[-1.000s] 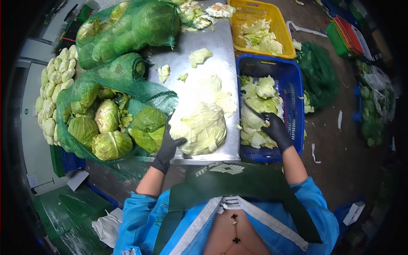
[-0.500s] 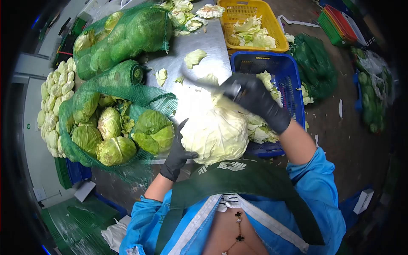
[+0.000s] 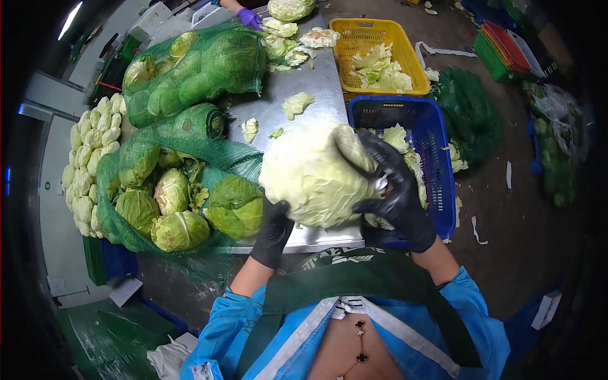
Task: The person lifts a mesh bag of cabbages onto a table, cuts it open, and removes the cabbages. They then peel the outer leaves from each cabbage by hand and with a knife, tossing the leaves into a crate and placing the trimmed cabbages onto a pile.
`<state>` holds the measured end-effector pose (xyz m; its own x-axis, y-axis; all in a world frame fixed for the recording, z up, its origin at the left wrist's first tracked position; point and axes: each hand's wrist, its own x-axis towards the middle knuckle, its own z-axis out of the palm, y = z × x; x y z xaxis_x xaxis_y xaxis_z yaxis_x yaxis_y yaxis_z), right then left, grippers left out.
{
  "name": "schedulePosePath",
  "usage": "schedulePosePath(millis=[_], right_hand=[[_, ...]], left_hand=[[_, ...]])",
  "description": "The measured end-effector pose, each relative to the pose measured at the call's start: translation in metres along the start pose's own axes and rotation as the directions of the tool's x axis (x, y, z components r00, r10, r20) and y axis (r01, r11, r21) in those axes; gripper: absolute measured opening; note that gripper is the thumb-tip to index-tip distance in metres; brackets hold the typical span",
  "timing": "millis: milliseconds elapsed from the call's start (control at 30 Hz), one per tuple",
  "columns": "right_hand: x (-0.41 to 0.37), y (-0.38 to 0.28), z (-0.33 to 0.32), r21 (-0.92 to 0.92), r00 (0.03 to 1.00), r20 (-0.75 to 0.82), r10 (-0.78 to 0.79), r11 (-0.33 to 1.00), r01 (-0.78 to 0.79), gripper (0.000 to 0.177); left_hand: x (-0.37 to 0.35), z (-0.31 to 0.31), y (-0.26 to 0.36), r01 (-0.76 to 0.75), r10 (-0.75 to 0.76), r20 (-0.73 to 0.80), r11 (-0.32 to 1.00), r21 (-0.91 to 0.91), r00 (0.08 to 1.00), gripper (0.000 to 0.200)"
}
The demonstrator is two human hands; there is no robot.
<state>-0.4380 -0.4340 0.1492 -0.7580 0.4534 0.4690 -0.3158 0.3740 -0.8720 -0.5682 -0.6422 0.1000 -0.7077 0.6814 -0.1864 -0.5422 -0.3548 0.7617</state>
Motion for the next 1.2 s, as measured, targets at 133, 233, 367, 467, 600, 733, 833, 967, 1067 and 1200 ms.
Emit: schedulePosePath(millis=[133,233,367,467,600,733,833,967,1067,1200], right_hand=[[-0.008,-0.004,0.010,-0.437,0.994,0.070,-0.080,0.894,0.103,0.058],[-0.014,0.027,0.007,-0.416,0.975,0.072,-0.208,0.882,0.220,0.041],[-0.018,-0.001,-0.021,-0.405,0.939,0.216,-0.267,0.851,0.335,0.022],[-0.038,0.007,-0.054,-0.380,0.941,0.281,-0.190,0.878,0.291,0.015],[-0.071,0.070,-0.080,-0.756,0.961,-0.034,0.273,0.623,-0.204,0.019],[-0.048,0.009,-0.020,-0.024,0.941,0.021,0.338,0.941,-0.337,0.097],[-0.031,-0.029,0.037,0.379,0.886,0.093,0.454,0.807,-0.454,0.105],[-0.014,-0.028,0.075,0.286,0.970,-0.026,0.240,0.932,-0.223,0.054],[-0.018,-0.002,0.079,0.065,0.989,-0.140,0.039,0.997,-0.030,0.030],[-0.001,0.069,0.024,-0.436,0.972,-0.065,0.226,0.870,-0.232,0.039]], left_hand=[[0.001,0.021,-0.003,-0.126,0.133,-0.068,0.988,0.091,0.989,0.080],[0.000,0.021,-0.007,-0.150,0.153,-0.078,0.988,0.048,0.985,0.080],[0.002,0.000,-0.005,-0.011,0.009,-0.028,0.997,-0.081,1.000,0.074],[0.001,-0.004,-0.003,0.100,-0.090,0.044,0.890,-0.444,0.995,0.076],[0.022,-0.058,-0.035,-0.138,0.147,0.019,0.961,-0.239,0.989,0.074],[0.021,-0.041,-0.032,-0.160,0.178,0.071,0.964,-0.212,0.981,0.074],[0.017,-0.038,-0.020,-0.125,0.148,0.105,0.972,-0.201,0.983,0.074],[0.008,-0.034,-0.018,-0.100,0.123,0.130,0.980,-0.174,0.984,0.073],[-0.004,-0.034,-0.013,-0.074,0.095,0.139,0.987,-0.144,0.986,0.073],[-0.024,-0.035,0.003,-0.053,0.064,0.118,0.995,-0.090,0.991,0.073]])
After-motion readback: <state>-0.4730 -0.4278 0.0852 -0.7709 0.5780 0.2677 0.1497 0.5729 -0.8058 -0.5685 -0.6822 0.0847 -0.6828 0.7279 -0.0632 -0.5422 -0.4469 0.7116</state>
